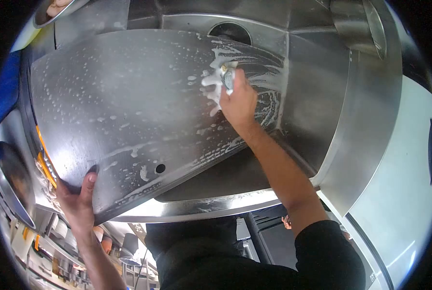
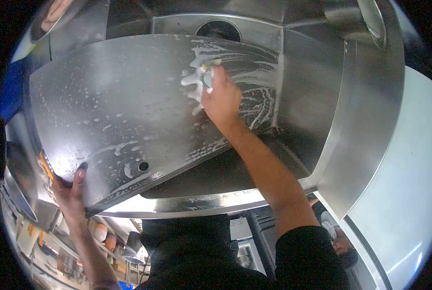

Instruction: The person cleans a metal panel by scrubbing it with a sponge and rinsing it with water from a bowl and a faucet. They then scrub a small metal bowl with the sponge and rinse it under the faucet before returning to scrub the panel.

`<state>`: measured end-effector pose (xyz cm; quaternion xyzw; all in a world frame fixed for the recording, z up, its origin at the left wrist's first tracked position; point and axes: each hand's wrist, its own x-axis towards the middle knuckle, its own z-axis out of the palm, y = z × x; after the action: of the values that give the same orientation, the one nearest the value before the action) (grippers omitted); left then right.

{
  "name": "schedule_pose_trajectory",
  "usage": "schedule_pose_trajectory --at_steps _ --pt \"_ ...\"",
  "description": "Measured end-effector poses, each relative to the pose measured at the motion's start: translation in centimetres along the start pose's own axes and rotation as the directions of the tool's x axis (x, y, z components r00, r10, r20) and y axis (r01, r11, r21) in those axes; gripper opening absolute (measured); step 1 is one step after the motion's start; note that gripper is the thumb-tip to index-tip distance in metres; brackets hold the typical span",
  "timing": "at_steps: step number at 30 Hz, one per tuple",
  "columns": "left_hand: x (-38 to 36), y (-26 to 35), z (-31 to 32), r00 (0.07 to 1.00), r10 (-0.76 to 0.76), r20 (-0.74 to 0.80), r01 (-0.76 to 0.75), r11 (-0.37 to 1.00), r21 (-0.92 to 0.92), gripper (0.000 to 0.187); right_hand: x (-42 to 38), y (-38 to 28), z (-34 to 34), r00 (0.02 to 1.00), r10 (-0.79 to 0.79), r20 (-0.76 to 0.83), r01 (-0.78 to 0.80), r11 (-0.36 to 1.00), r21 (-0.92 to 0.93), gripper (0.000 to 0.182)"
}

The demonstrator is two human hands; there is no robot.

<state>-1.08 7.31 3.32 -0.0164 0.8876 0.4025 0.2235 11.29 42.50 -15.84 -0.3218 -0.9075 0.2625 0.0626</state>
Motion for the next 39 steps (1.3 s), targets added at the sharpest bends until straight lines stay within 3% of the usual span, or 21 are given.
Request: schedule_pose_trajectory --at_steps 1,3,5,7,10,12,13,14,15,17,18,20,23,24,27,28,30,32,35,36,39 --pt "0.0 -0.1 0.1 1.0 0.001 -0.006 -0.001 1.0 -0.026 0.071 0.0 1.7 0.2 1.0 -0.013 0.012 0.013 1.0 -0.003 0.043" --pt "0.0 -0.2 0.2 1.0 -0.028 -0.004 0.028 0.998 -0.055 0.072 1.0 9.7 1.4 0.962 0.268 0.049 -0.256 0.951 -0.175 0.051" --pt "0.2 0.0 0.2 0.997 -0.073 -0.001 0.073 0.995 -0.07 0.073 3.1 19.7 1.9 0.904 0.41 -0.117 -0.426 0.883 -0.196 0.059" --pt "0.3 -0.5 0.1 0.998 -0.06 -0.013 0.059 0.995 -0.079 0.073 4.5 24.1 1.3 0.843 0.513 -0.16 -0.537 0.809 -0.24 0.059" --pt "0.2 -0.9 -0.3 0.999 -0.04 0.004 0.04 0.997 -0.066 0.072 3.6 22.6 2.6 0.893 0.384 -0.234 -0.426 0.888 -0.17 0.055" --pt "0.2 -0.5 0.0 1.0 -0.025 0.012 0.026 0.998 -0.063 0.072 1.4 11.5 1.3 0.937 0.346 -0.041 -0.346 0.938 0.003 0.053" --pt "0.2 -0.2 0.0 1.0 -0.02 0.012 0.021 0.998 -0.054 0.071 -0.6 8.5 2.7 0.97 0.201 -0.136 -0.196 0.98 0.047 0.047" --pt "0.1 0.1 0.0 1.0 -0.016 0.013 0.016 0.999 -0.046 0.071 -0.8 1.1 -0.2 0.973 0.232 -0.001 -0.229 0.961 0.154 0.042" --pt "0.0 0.1 -0.1 1.0 -0.018 0.019 0.018 0.999 -0.032 0.071 -1.6 1.0 -0.5 0.978 0.208 0.022 -0.209 0.973 0.101 0.041" --pt "0.2 0.0 -0.1 1.0 -0.016 0.011 0.016 1.0 -0.008 0.07 -2.0 1.5 0.1 0.987 0.144 0.068 -0.145 0.989 0.005 0.04" --pt "0.3 -0.1 0.1 1.0 -0.01 0.017 0.01 1.0 -0.029 0.07 -2.1 3.7 0.9 0.994 0.109 0.026 -0.108 0.993 -0.036 0.052" --pt "0.3 -0.5 -0.1 1.0 -0.006 0.01 0.007 0.998 -0.064 0.071 -0.4 9.1 0.9 0.902 0.429 0.034 -0.414 0.886 -0.209 0.063" --pt "0.4 -1.0 -0.1 0.998 -0.06 0.011 0.06 0.994 -0.087 0.072 1.4 24.4 1.5 0.816 0.572 -0.087 -0.574 0.78 -0.249 0.063" --pt "0.4 -1.0 -0.2 0.999 -0.051 0.009 0.052 0.995 -0.082 0.071 2.0 24.6 1.5 0.806 0.564 -0.179 -0.59 0.745 -0.311 0.061" --pt "0.1 -0.6 -0.5 0.999 -0.042 0.016 0.043 0.998 -0.05 0.068 1.6 23.5 1.7 0.788 0.591 -0.17 -0.615 0.756 -0.224 0.058" --pt "0.2 -0.5 -0.5 0.999 -0.038 0.02 0.039 0.998 -0.039 0.067 0.3 23.9 2.7 0.933 0.32 -0.162 -0.35 0.913 -0.21 0.054" --pt "0.2 -0.2 -0.1 0.999 -0.029 0.03 0.03 0.999 -0.035 0.066 -0.2 10.1 0.8 0.908 0.419 0.01 -0.419 0.906 0.057 0.037" --pt "0.1 -0.3 -0.2 1.0 -0.009 0.02 0.009 0.999 -0.037 0.066 -0.6 2.6 0.1 0.996 0.067 -0.058 -0.058 0.988 0.141 0.038" --pt "0.1 -0.4 -0.2 1.0 -0.031 0.001 0.031 0.998 -0.047 0.068 0.9 5.4 1.5 0.994 0.109 -0.007 -0.11 0.993 -0.048 0.037" --pt "0.1 -0.6 -0.2 1.0 -0.03 -0.003 0.03 0.997 -0.071 0.068 2.5 7.2 0.5 0.966 0.255 0.041 -0.256 0.966 0.031 0.038" --pt "0.2 0.0 0.1 0.997 -0.077 -0.011 0.077 0.995 -0.058 0.069 7.8 20.8 2.1 0.896 0.427 -0.12 -0.443 0.87 -0.217 0.053"
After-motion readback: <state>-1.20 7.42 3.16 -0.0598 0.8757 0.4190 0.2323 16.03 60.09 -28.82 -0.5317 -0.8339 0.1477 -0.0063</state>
